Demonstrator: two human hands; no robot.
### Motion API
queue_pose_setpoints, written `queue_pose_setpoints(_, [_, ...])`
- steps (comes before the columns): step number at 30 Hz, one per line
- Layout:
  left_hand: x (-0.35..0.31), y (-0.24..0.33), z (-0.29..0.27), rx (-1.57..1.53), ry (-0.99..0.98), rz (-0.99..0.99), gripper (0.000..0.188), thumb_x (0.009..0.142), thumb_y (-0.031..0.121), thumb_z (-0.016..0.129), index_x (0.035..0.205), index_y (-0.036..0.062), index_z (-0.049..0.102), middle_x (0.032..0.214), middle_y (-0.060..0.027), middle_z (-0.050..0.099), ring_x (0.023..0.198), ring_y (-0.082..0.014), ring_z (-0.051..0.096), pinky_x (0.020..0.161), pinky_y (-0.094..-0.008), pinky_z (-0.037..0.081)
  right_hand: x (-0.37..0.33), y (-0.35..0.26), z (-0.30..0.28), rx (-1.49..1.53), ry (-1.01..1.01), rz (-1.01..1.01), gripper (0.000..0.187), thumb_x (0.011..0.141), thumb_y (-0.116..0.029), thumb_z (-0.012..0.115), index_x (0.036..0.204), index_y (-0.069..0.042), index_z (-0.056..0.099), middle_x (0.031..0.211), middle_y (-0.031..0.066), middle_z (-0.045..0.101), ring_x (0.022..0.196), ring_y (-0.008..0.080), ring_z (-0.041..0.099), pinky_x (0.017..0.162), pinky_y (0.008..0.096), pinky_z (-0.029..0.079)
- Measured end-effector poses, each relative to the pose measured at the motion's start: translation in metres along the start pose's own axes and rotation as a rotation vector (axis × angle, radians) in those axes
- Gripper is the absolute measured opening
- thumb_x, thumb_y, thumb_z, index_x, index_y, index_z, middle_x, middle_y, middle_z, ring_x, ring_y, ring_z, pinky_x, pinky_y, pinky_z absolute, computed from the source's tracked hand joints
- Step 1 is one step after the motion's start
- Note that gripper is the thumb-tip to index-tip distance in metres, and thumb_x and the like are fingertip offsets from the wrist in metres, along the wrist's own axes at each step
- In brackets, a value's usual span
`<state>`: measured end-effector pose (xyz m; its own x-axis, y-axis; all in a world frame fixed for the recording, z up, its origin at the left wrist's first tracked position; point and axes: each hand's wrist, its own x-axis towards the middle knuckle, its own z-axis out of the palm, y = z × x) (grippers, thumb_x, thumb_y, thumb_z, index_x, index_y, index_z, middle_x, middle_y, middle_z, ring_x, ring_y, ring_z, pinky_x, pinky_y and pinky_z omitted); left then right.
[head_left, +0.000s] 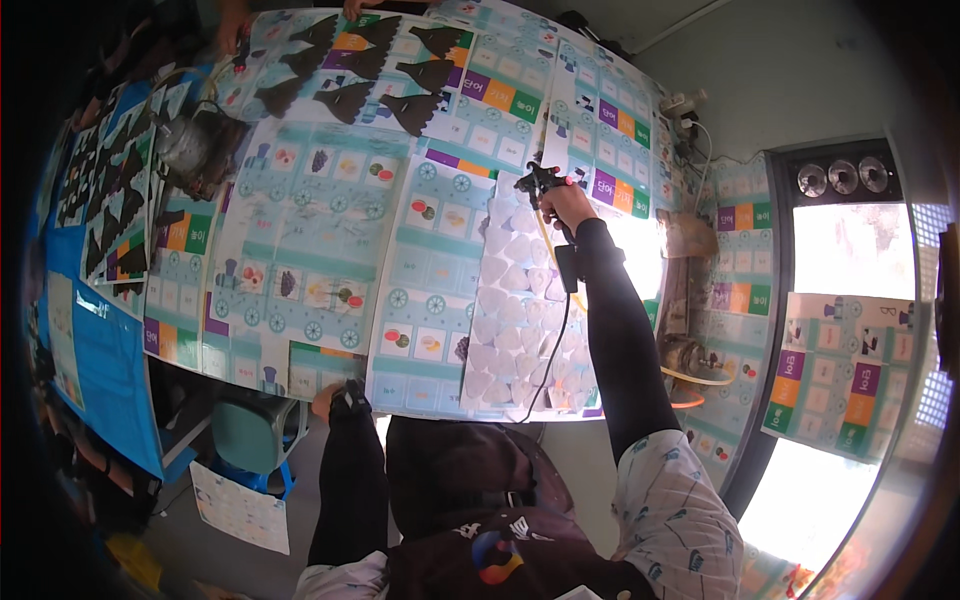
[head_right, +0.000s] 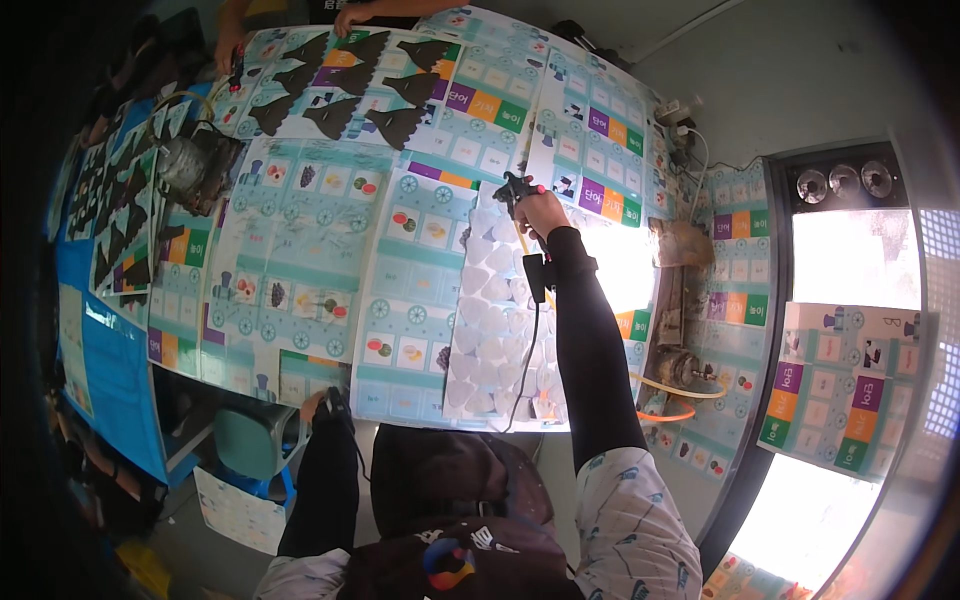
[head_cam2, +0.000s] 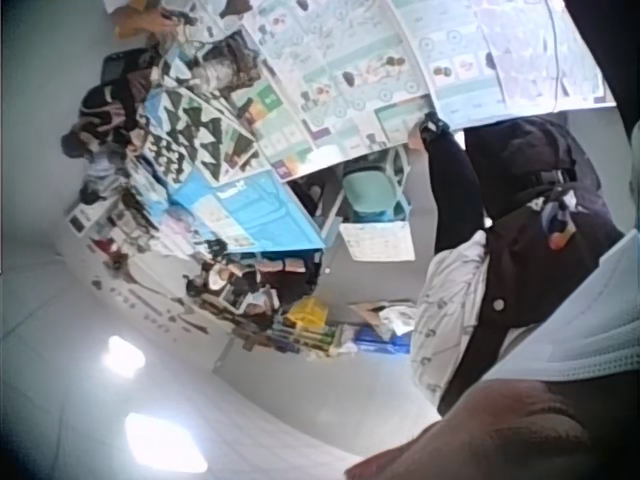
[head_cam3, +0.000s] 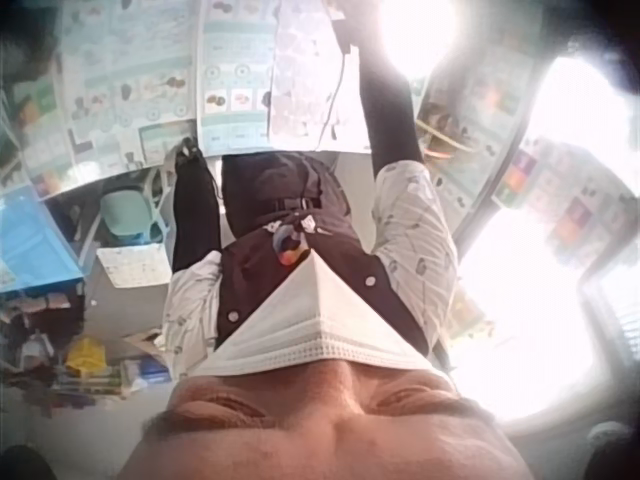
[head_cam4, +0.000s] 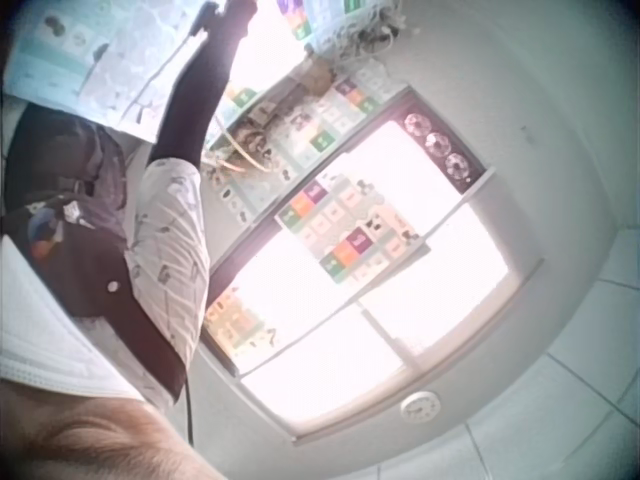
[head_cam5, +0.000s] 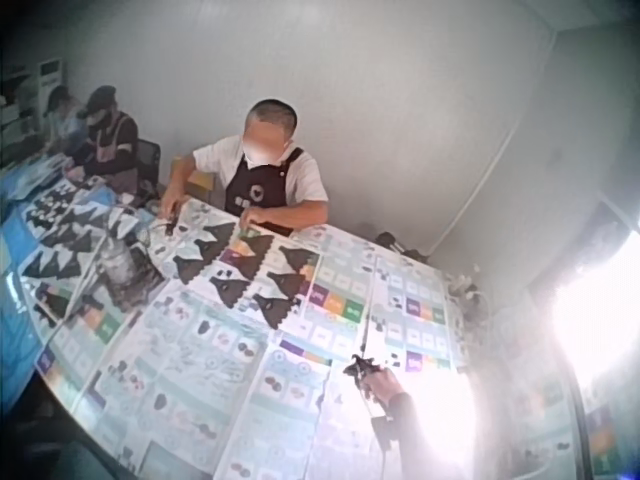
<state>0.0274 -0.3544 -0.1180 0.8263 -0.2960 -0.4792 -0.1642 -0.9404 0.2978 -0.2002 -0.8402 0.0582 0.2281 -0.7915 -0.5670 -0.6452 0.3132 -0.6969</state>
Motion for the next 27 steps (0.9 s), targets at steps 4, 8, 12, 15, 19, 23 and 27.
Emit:
queue_pose_setpoints(4, [-0.003,0.022,-0.013,-0.078,-0.048,-0.192,0.023,0.068,0.025,0.067,0.075,0.0031,0.070,0.078,-0.0130,0.068,0.076,-0.0254,0.068,0.069,-0.0351,0.053,0.001,-0.003,-0.001,0.004,0.054,-0.026,0.010,0.068,-0.008,0.053,0.062,-0.001,0.053,0.056,0.0082,0.051,0.046,0.0161,0.053,0.037,0.0256,0.034])
queue_pose_setpoints(8, [-0.004,0.038,-0.025,-0.153,-0.097,-0.386,0.022,0.063,0.017,0.074,0.076,0.0002,0.069,0.082,-0.0143,0.069,0.077,-0.0235,0.068,0.069,-0.0330,0.055,-0.001,-0.003,0.004,0.050,0.044,0.008,0.011,0.067,-0.009,0.054,0.059,-0.001,0.052,0.055,0.0082,0.051,0.044,0.0167,0.051,0.037,0.0263,0.033])
queue_pose_setpoints(12, [-0.003,0.041,-0.028,-0.210,-0.113,-0.511,0.024,0.059,0.012,0.079,0.076,-0.0021,0.069,0.084,-0.0150,0.069,0.077,-0.0228,0.069,0.069,-0.0321,0.055,-0.003,-0.002,0.001,-0.002,0.110,-0.029,0.009,0.065,-0.009,0.054,0.060,-0.001,0.052,0.055,0.0079,0.051,0.044,0.0162,0.051,0.037,0.0266,0.033])
queue_pose_setpoints(15, [-0.014,0.049,-0.036,-0.266,-0.085,-0.502,0.025,0.058,0.011,0.080,0.075,-0.0029,0.068,0.083,-0.0146,0.069,0.077,-0.0228,0.069,0.068,-0.0324,0.055,-0.010,0.002,0.002,0.006,0.030,0.138,0.007,0.064,-0.007,0.055,0.067,0.000,0.054,0.056,0.0079,0.050,0.045,0.0158,0.051,0.037,0.0270,0.033])
queue_pose_setpoints(19, [-0.016,0.065,-0.050,-0.318,-0.124,-0.708,0.027,0.059,0.013,0.081,0.076,-0.0027,0.068,0.084,-0.0139,0.069,0.077,-0.0228,0.069,0.066,-0.0327,0.056,-0.029,0.009,0.006,-0.040,-0.134,0.125,0.015,0.065,-0.007,0.055,0.078,0.001,0.057,0.056,0.0078,0.052,0.047,0.0151,0.052,0.038,0.0266,0.034])
queue_pose_setpoints(23, [-0.014,0.055,-0.044,-0.296,-0.079,-0.588,0.027,0.060,0.014,0.081,0.076,-0.0021,0.069,0.083,-0.0139,0.069,0.077,-0.0224,0.069,0.066,-0.0326,0.056,-0.036,0.009,0.017,-0.021,-0.008,0.040,0.014,0.067,-0.007,0.055,0.077,0.002,0.058,0.058,0.0090,0.054,0.046,0.0148,0.051,0.037,0.0263,0.035])
queue_pose_setpoints(27, [-0.017,0.051,-0.044,-0.239,-0.114,-0.471,0.025,0.061,0.015,0.080,0.076,-0.0015,0.069,0.081,-0.0140,0.069,0.077,-0.0225,0.069,0.067,-0.0329,0.055,-0.042,0.015,0.021,-0.100,-0.056,0.104,0.010,0.069,-0.006,0.053,0.075,0.002,0.058,0.057,0.0089,0.054,0.043,0.0145,0.049,0.037,0.0265,0.035])
